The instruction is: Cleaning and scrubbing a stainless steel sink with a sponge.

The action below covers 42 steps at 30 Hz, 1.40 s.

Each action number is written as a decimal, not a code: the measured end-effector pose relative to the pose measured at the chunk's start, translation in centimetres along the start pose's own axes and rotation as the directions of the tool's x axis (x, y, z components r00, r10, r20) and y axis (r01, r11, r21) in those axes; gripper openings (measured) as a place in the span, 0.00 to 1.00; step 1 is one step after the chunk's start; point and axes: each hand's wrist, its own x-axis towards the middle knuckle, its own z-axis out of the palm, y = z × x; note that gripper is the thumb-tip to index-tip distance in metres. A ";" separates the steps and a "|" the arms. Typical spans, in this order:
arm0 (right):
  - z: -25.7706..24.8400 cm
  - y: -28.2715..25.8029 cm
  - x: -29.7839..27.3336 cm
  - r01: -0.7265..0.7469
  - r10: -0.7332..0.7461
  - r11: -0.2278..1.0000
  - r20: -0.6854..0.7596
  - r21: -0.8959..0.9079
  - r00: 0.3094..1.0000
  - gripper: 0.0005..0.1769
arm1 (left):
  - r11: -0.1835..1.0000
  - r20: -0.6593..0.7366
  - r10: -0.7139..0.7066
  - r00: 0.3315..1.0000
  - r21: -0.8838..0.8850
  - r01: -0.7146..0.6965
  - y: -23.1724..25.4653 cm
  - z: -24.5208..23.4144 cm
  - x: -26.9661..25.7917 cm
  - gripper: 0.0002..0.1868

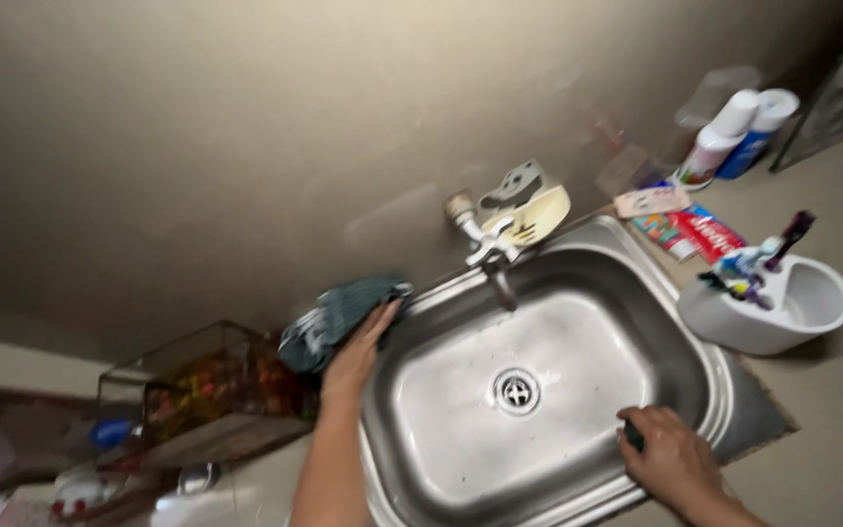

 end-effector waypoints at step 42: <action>-1.5 1.1 0.5 0.032 -0.047 0.979 0.069 0.203 0.996 0.15 | -0.046 -0.260 -0.210 0.942 -0.960 -0.275 -5.8 -22.4 44.5 0.25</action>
